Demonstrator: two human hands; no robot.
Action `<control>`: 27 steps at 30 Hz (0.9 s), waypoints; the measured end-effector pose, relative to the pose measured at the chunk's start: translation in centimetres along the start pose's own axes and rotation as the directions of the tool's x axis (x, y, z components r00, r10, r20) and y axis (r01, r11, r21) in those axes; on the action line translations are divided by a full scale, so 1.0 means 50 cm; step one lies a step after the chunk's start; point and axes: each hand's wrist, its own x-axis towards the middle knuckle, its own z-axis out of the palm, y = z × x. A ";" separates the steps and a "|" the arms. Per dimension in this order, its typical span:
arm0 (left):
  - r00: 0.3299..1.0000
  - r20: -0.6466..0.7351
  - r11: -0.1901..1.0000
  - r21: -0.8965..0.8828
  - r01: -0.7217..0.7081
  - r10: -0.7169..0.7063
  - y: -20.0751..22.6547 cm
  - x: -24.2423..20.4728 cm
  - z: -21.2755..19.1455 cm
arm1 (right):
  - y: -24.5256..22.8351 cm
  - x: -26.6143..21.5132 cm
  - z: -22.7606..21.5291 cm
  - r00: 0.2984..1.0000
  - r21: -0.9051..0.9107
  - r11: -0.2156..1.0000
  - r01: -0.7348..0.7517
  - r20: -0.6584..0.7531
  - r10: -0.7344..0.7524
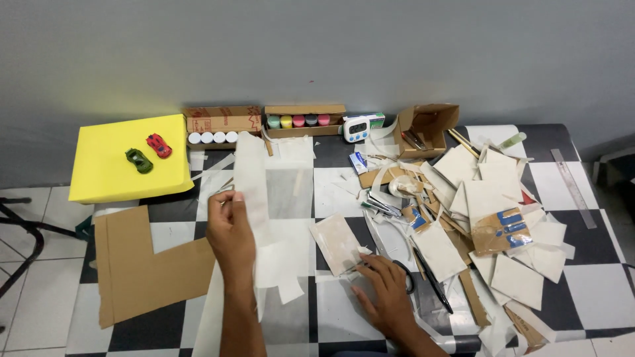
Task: Applying adhesive to a cardboard component and covering it with paper, then trimming the excess with scissors.
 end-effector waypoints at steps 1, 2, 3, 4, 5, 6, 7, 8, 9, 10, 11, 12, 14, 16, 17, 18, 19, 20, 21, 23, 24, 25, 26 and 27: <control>1.000 0.002 1.000 0.003 0.002 -0.002 0.002 0.001 -0.015 | -0.004 0.005 -0.003 1.000 0.001 1.000 -0.003 0.002 0.003; 1.000 0.011 1.000 -0.005 0.012 -0.012 0.003 0.002 -0.031 | -0.007 0.009 -0.005 0.999 0.018 1.000 -0.021 -0.044 0.021; 1.000 0.019 1.000 -0.012 0.023 -0.022 0.005 0.005 -0.045 | -0.009 0.016 -0.006 0.995 0.035 0.999 -0.037 -0.089 0.040; 1.000 0.020 1.000 -0.009 0.024 -0.024 -0.017 0.025 -0.056 | -0.013 0.024 -0.004 0.995 0.037 0.999 -0.039 -0.087 0.042; 0.998 0.059 0.995 -0.096 -0.028 0.033 -0.042 0.044 -0.069 | -0.017 0.032 -0.001 0.994 -0.036 0.994 -0.107 -0.038 0.106; 0.991 0.093 0.980 -0.183 -0.076 0.094 -0.066 0.063 -0.083 | -0.021 0.039 0.002 0.985 -0.111 0.979 -0.170 0.006 0.172; 0.992 0.086 0.981 -0.178 -0.071 0.087 -0.083 0.084 -0.096 | -0.025 0.058 0.003 0.986 -0.106 0.981 -0.165 0.015 0.168; 0.984 0.166 0.974 -0.227 -0.025 0.064 -0.101 0.105 -0.109 | -0.030 0.077 0.005 0.977 -0.160 0.970 -0.183 0.080 0.198; 0.966 0.253 0.963 -0.270 0.025 0.046 -0.118 0.127 -0.121 | -0.037 0.094 0.009 0.962 -0.217 0.955 -0.203 0.138 0.236; 0.967 0.252 0.964 -0.264 0.028 0.040 -0.147 0.148 -0.132 | -0.037 0.105 0.014 0.961 -0.213 0.955 -0.205 0.144 0.238; 0.970 0.235 0.957 -0.289 0.008 0.063 -0.172 0.172 -0.138 | -0.035 0.117 0.018 0.959 -0.242 0.955 -0.171 0.183 0.218; 0.972 0.217 0.950 -0.313 -0.013 0.085 -0.197 0.197 -0.143 | -0.033 0.129 0.022 0.955 -0.269 0.953 -0.135 0.222 0.198; 0.984 0.172 0.994 -0.092 0.063 -0.046 0.019 0.106 -0.165 | -0.041 0.144 0.012 0.946 -0.262 0.951 -0.161 0.232 0.224; 0.981 0.088 0.978 0.131 0.161 -0.173 0.116 0.042 -0.194 | -0.045 0.152 0.007 0.937 -0.250 0.952 -0.177 0.254 0.241; 0.983 0.049 0.963 0.213 0.163 -0.177 0.116 0.052 -0.207 | -0.043 0.154 0.006 0.927 -0.225 0.949 -0.221 0.255 0.276; 0.984 0.011 0.941 0.293 0.167 -0.178 0.117 0.062 -0.220 | -0.040 0.155 0.005 0.915 -0.201 0.943 -0.265 0.257 0.311; 0.984 0.008 0.940 0.295 0.169 -0.179 0.098 0.078 -0.235 | -0.040 0.159 0.004 0.915 -0.198 0.944 -0.264 0.260 0.310; 0.994 0.002 0.893 0.440 0.095 -0.107 0.079 0.093 -0.251 | -0.040 0.164 0.001 0.899 -0.194 0.937 -0.289 0.281 0.335; 0.999 0.012 0.816 0.577 0.022 -0.035 0.060 0.108 -0.268 | -0.042 0.164 -0.001 0.880 -0.190 0.929 -0.319 0.304 0.364; 0.963 -0.001 0.640 0.747 -0.178 0.270 -0.020 0.120 -0.284 | -0.037 0.168 -0.005 0.875 -0.169 0.930 -0.328 0.316 0.366; 0.835 0.064 0.384 0.867 -0.317 0.546 -0.060 0.126 -0.293 | -0.034 0.171 -0.007 0.872 -0.151 0.930 -0.334 0.325 0.366; 0.836 0.063 0.383 0.868 -0.316 0.545 -0.059 0.095 -0.263 | -0.035 0.175 -0.012 0.872 -0.149 0.931 -0.334 0.327 0.365; 0.791 0.088 0.391 0.833 -0.392 0.605 -0.057 0.065 -0.233 | -0.037 0.178 -0.017 0.880 -0.096 0.935 -0.342 0.315 0.355; 0.742 0.110 0.393 0.792 -0.467 0.662 -0.057 0.034 -0.203 | -0.038 0.180 -0.024 0.887 -0.045 0.935 -0.351 0.303 0.348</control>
